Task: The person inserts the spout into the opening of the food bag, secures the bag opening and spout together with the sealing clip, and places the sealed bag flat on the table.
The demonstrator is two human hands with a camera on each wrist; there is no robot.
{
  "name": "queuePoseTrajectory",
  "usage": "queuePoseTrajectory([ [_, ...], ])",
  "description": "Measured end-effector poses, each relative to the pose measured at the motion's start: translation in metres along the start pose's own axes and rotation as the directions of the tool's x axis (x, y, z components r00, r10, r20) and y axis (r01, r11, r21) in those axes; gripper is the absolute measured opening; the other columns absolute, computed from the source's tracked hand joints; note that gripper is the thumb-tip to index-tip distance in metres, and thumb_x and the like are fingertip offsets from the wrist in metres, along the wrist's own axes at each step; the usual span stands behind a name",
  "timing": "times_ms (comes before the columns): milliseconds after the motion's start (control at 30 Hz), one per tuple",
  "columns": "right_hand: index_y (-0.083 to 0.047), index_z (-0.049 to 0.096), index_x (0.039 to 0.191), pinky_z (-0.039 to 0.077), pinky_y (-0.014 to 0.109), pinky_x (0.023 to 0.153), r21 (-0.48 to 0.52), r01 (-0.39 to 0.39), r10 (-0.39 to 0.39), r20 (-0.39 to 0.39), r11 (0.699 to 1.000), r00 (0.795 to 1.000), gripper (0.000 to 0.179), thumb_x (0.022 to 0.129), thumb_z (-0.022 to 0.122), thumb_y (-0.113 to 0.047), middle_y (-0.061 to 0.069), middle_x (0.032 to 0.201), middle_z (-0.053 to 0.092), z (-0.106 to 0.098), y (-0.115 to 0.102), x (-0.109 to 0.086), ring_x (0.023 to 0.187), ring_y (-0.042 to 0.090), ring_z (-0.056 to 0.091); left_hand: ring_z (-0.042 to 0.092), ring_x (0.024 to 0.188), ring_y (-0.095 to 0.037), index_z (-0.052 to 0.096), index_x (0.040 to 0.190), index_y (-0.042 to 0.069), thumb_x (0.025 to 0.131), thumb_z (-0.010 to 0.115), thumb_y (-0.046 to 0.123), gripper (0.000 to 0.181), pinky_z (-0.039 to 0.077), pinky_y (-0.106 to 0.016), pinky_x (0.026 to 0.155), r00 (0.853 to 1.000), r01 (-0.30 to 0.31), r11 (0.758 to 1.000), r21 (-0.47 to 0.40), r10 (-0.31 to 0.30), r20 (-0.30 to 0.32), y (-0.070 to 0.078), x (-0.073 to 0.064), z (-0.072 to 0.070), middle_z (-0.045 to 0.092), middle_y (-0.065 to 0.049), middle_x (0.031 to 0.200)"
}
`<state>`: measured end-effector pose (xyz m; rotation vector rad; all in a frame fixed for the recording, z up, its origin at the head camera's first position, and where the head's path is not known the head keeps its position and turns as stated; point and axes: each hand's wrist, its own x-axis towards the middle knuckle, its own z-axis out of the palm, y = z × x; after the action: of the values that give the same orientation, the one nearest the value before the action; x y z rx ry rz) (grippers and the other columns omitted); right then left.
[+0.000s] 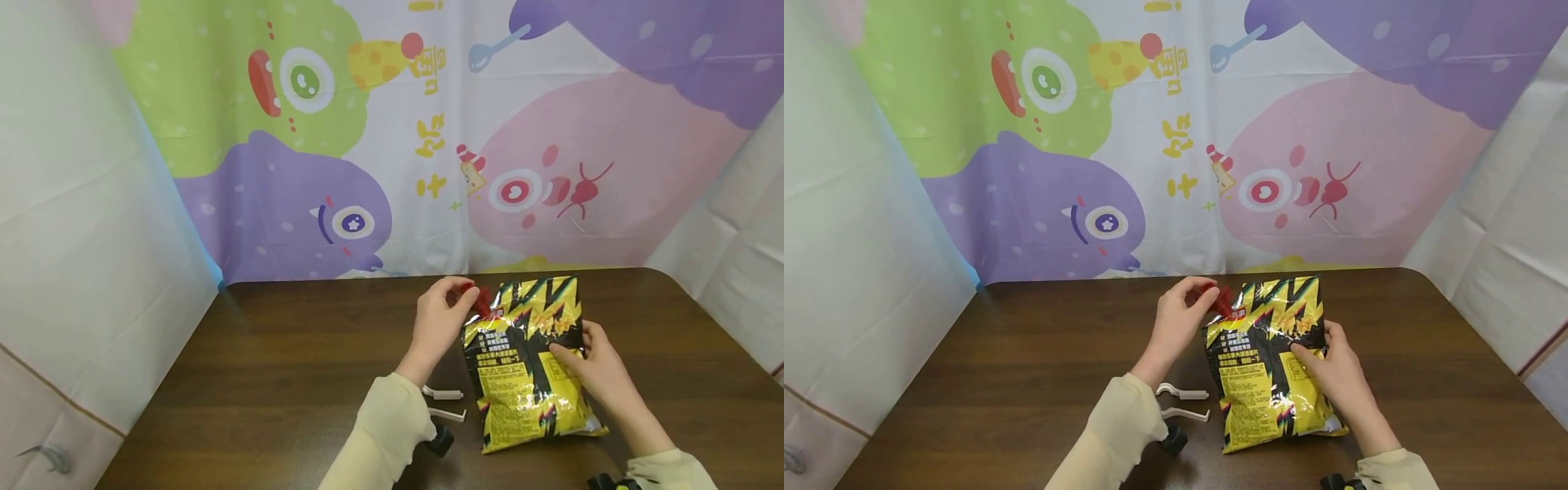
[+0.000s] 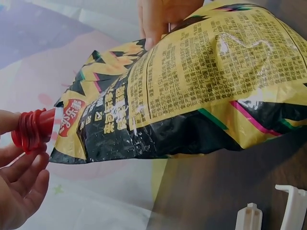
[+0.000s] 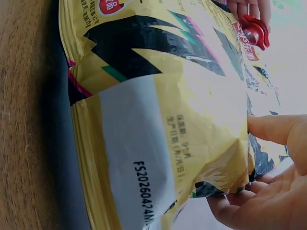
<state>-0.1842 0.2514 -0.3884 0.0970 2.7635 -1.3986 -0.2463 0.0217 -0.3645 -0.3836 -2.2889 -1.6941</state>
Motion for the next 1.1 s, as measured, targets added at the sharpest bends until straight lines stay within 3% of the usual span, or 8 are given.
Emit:
queuePoseTrajectory([
  [267, 0.006, 0.005, 0.141, 0.022, 0.064, 0.096, 0.01, 0.015, -0.015, 0.0, 1.0, 1.0, 0.086, 0.089, 0.053, -0.044, 0.038, 0.141, 0.012, -0.001, -0.001, -0.002, 0.128, 0.053, 0.014, 0.054, 0.07, -0.006, 0.066, 0.095, 0.013, 0.083, 0.066, 0.028, 0.02, 0.045, -0.019, 0.062, 0.997, -0.051, 0.999, 0.017, 0.052, -0.056, 0.004, 0.0, 0.004, 0.061, 0.002, 0.082],
  [533, 0.007, 0.007, 0.141, 0.022, 0.063, 0.097, 0.015, 0.017, -0.017, 0.0, 1.0, 1.0, 0.086, 0.089, 0.053, -0.044, 0.038, 0.141, 0.012, -0.001, -0.004, -0.003, 0.127, 0.054, 0.015, 0.053, 0.071, -0.006, 0.065, 0.094, 0.016, 0.081, 0.068, 0.032, 0.02, 0.045, -0.019, 0.062, 0.998, -0.044, 0.997, 0.064, 0.047, -0.035, 0.002, -0.003, 0.006, 0.058, 0.005, 0.084],
  [767, 0.009, 0.007, 0.14, 0.025, 0.062, 0.097, 0.026, 0.013, -0.012, -0.007, 1.0, 1.0, 0.082, 0.091, 0.052, -0.038, 0.04, 0.139, 0.015, -0.001, -0.003, -0.003, 0.124, 0.056, 0.02, 0.054, 0.07, -0.006, 0.065, 0.094, 0.016, 0.081, 0.068, 0.031, 0.02, 0.046, -0.02, 0.062, 0.999, -0.001, 1.0, 0.014, 0.001, -0.032, -0.003, -0.008, 0.006, 0.059, 0.004, 0.084],
  [967, 0.009, 0.008, 0.14, 0.027, 0.061, 0.097, 0.037, 0.022, -0.021, -0.018, 0.999, 1.0, 0.078, 0.092, 0.051, -0.036, 0.039, 0.138, 0.018, 0.0, 0.0, -0.003, 0.124, 0.055, 0.022, 0.054, 0.075, -0.007, 0.067, 0.1, 0.017, 0.082, 0.067, 0.028, 0.021, 0.046, -0.019, 0.066, 0.999, -0.039, 0.999, 0.018, 0.039, 0.007, -0.004, -0.01, 0.006, 0.06, 0.004, 0.09],
  [1033, 0.009, 0.013, 0.139, 0.037, 0.054, 0.092, 0.048, 0.038, -0.036, -0.036, 0.998, 0.999, 0.073, 0.093, 0.048, -0.036, 0.038, 0.136, 0.026, 0.001, 0.001, -0.002, 0.12, 0.051, 0.034, 0.054, 0.077, -0.007, 0.067, 0.103, 0.017, 0.083, 0.066, 0.027, 0.023, 0.046, -0.019, 0.067, 0.998, -0.045, 0.999, 0.022, 0.045, 0.032, -0.003, -0.012, 0.006, 0.06, 0.005, 0.092],
  [1100, 0.009, 0.018, 0.136, 0.046, 0.042, 0.083, 0.074, 0.056, -0.052, -0.06, 0.996, 0.997, 0.066, 0.095, 0.045, -0.035, 0.036, 0.131, 0.035, 0.002, 0.002, -0.002, 0.109, 0.038, 0.051, 0.054, 0.078, -0.007, 0.067, 0.105, 0.017, 0.083, 0.066, 0.026, 0.024, 0.046, -0.019, 0.068, 0.998, -0.045, 0.999, 0.02, 0.044, 0.055, -0.003, -0.013, 0.007, 0.061, 0.005, 0.094],
])
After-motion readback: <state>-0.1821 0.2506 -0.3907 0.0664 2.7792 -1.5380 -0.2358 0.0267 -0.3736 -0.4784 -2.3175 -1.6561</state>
